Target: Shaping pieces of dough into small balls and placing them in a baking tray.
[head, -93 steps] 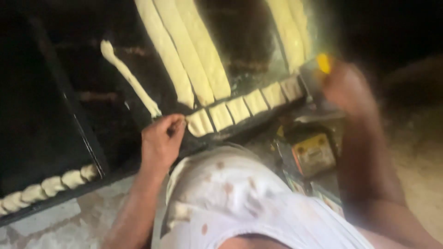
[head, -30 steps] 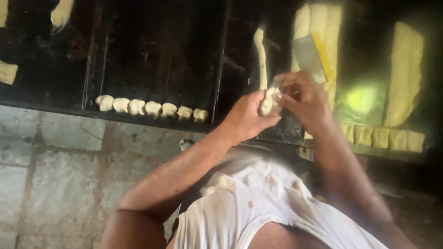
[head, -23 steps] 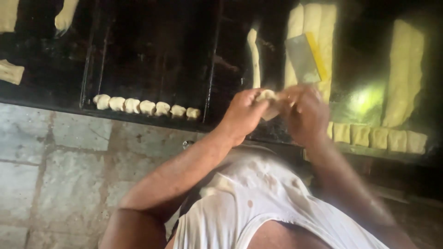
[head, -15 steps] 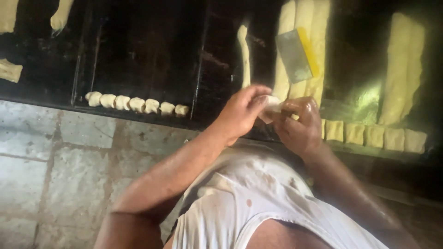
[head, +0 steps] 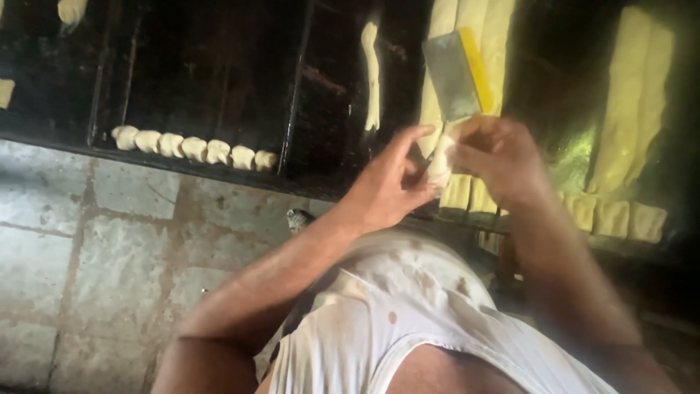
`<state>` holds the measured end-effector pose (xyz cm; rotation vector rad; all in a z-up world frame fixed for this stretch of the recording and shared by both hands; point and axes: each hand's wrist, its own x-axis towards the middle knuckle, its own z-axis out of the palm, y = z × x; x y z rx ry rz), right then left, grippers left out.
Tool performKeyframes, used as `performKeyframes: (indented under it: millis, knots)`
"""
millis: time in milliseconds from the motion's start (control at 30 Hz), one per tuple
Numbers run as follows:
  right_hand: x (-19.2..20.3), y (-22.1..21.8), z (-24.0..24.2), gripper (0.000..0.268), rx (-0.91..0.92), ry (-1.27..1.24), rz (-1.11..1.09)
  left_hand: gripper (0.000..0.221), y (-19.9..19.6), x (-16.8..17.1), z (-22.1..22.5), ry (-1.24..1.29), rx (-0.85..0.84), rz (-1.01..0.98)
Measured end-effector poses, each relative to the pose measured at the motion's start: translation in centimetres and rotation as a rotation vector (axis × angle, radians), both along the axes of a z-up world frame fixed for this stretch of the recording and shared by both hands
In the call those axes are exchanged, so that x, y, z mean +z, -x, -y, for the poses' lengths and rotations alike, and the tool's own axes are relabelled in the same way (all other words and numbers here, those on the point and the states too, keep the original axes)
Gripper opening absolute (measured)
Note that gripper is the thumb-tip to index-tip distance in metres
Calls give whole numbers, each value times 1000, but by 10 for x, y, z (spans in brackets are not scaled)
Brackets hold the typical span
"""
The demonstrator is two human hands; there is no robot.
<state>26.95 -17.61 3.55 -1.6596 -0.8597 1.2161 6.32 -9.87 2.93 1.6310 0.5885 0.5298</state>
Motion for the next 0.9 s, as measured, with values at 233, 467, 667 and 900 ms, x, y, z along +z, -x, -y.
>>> performKeyframes:
  millis: [233, 467, 667, 900]
  knots:
    - [-11, 40, 17, 23, 173, -690, 920, 28, 9, -28, -9, 101, 10, -127]
    - [-18, 49, 5, 39, 266, -779, 1055, 40, 20, -10, -31, 386, 66, -7]
    - [-46, 85, -13, 36, 116, -783, 1163, 41, 36, -6, -52, 504, 108, -52]
    - [10, 108, -31, 21, 172, -860, 1239, 30, 60, -4, -73, 173, 130, -31]
